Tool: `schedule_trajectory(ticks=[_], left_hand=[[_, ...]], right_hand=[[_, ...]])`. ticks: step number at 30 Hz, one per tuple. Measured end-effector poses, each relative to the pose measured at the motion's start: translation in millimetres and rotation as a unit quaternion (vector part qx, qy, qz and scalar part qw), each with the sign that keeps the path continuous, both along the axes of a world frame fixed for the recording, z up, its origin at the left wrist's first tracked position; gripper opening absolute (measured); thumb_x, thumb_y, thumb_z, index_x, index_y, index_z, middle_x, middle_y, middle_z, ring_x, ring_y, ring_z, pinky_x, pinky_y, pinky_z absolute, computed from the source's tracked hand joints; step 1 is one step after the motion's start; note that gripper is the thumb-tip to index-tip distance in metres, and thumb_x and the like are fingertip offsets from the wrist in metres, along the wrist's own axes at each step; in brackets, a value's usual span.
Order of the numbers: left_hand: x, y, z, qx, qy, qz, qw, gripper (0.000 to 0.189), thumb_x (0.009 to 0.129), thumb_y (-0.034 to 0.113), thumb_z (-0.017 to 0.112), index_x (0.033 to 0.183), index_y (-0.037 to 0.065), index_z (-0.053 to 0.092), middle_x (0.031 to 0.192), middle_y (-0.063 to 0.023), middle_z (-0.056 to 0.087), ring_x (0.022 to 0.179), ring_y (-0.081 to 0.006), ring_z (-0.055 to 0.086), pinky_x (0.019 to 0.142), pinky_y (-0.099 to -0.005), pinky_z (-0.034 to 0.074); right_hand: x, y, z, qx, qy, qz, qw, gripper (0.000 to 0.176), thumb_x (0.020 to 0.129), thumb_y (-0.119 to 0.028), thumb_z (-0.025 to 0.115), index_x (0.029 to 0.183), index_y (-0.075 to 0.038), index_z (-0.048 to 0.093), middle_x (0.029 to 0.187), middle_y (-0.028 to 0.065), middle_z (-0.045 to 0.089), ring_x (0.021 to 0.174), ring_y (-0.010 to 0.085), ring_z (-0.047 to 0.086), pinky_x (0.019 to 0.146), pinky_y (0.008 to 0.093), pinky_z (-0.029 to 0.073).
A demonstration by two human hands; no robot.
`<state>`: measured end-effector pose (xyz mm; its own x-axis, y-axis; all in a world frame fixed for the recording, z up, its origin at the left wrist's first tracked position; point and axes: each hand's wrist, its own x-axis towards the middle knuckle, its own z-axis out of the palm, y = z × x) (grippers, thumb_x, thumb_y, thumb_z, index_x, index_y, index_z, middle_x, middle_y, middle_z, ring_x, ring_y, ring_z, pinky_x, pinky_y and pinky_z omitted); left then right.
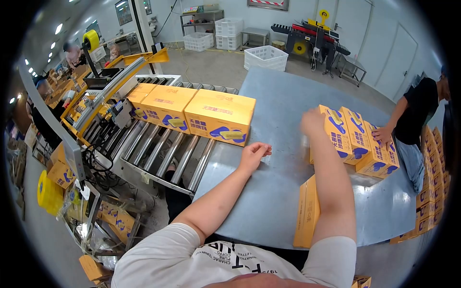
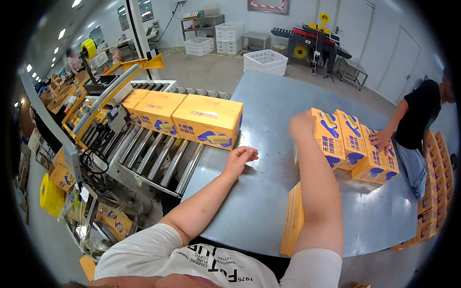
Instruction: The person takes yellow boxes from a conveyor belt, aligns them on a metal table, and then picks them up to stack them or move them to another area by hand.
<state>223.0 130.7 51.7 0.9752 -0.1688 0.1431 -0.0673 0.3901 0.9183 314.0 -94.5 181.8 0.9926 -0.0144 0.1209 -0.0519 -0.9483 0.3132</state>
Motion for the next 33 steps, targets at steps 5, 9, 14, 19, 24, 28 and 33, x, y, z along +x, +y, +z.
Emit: schedule_trajectory(ticks=[5, 9, 14, 19, 24, 28, 33], left_hand=[[-1.4, -0.1, 0.4, -0.026, -0.021, 0.063, 0.997, 0.023, 0.098, 0.018, 0.058, 0.1, -0.002, 0.068, 0.096, -0.0103, 0.07, 0.082, -0.0177, 0.068, 0.078, -0.0302, 0.055], [0.7, 2.6, 2.2, -0.095, 0.014, 0.152, 0.984, 0.018, 0.097, 0.016, 0.057, 0.096, 0.0, 0.066, 0.088, -0.0088, 0.068, 0.075, -0.0155, 0.065, 0.073, -0.0283, 0.054], [10.2, 6.6, -0.2, -0.178, 0.063, 0.337, 0.922, 0.013, 0.096, 0.018, 0.059, 0.091, 0.006, 0.058, 0.08, -0.0038, 0.059, 0.072, -0.0131, 0.058, 0.07, -0.0261, 0.052], [3.1, 9.4, 9.9, -0.197, 0.105, 0.34, 0.914, 0.027, 0.098, 0.033, 0.058, 0.108, 0.009, 0.049, 0.095, -0.0044, 0.055, 0.082, -0.0134, 0.056, 0.073, -0.0325, 0.053], [27.4, 19.5, -17.7, -0.14, 0.044, 0.338, 0.93, 0.048, 0.101, 0.035, 0.053, 0.132, 0.002, 0.04, 0.123, -0.0119, 0.057, 0.112, -0.0211, 0.057, 0.093, -0.0365, 0.05], [30.0, 14.5, -22.4, -0.071, 0.029, 0.323, 0.943, 0.048, 0.103, 0.023, 0.045, 0.144, -0.001, 0.037, 0.132, -0.0128, 0.054, 0.119, -0.0211, 0.055, 0.1, -0.0338, 0.046], [15.1, 16.7, 2.8, -0.084, 0.03, 0.149, 0.985, 0.046, 0.103, 0.015, 0.042, 0.145, -0.001, 0.041, 0.138, -0.0128, 0.052, 0.121, -0.0198, 0.055, 0.103, -0.0327, 0.044]], right_hand=[[-1.7, 14.4, 1.6, 0.277, -0.081, 0.064, 0.955, 0.031, 0.09, -0.034, 0.06, 0.099, -0.006, 0.07, 0.112, 0.0166, 0.068, 0.107, 0.0358, 0.062, 0.091, 0.0431, 0.05], [-10.9, 24.6, 16.7, 0.427, -0.06, 0.067, 0.9, 0.04, 0.093, -0.042, 0.059, 0.106, -0.005, 0.069, 0.112, 0.0175, 0.069, 0.099, 0.0368, 0.066, 0.088, 0.0439, 0.052], [10.8, 27.9, -19.5, 0.527, -0.068, 0.2, 0.823, 0.057, 0.097, -0.051, 0.052, 0.128, -0.004, 0.059, 0.118, 0.0184, 0.068, 0.108, 0.0321, 0.066, 0.095, 0.0399, 0.049], [14.7, 33.0, -31.7, 0.599, 0.007, 0.258, 0.758, 0.063, 0.099, -0.054, 0.044, 0.135, -0.004, 0.052, 0.111, 0.0127, 0.068, 0.103, 0.0271, 0.064, 0.094, 0.0372, 0.047], [-12.9, 38.5, 17.3, 0.685, 0.083, 0.282, 0.666, 0.043, 0.092, -0.037, 0.062, 0.122, -0.006, 0.059, 0.091, 0.0037, 0.057, 0.089, 0.0213, 0.055, 0.084, 0.0362, 0.046], [-55.4, 85.2, 23.8, 0.48, 0.019, 0.435, 0.761, 0.052, 0.077, -0.034, 0.077, 0.123, -0.012, 0.063, 0.11, 0.009, 0.061, 0.109, 0.0263, 0.055, 0.095, 0.0386, 0.043], [-66.2, 103.7, 12.5, 0.233, 0.044, 0.503, 0.831, 0.058, 0.081, -0.059, 0.064, 0.12, -0.016, 0.068, 0.138, 0.0064, 0.055, 0.142, 0.0332, 0.034, 0.113, 0.0617, 0.022]])
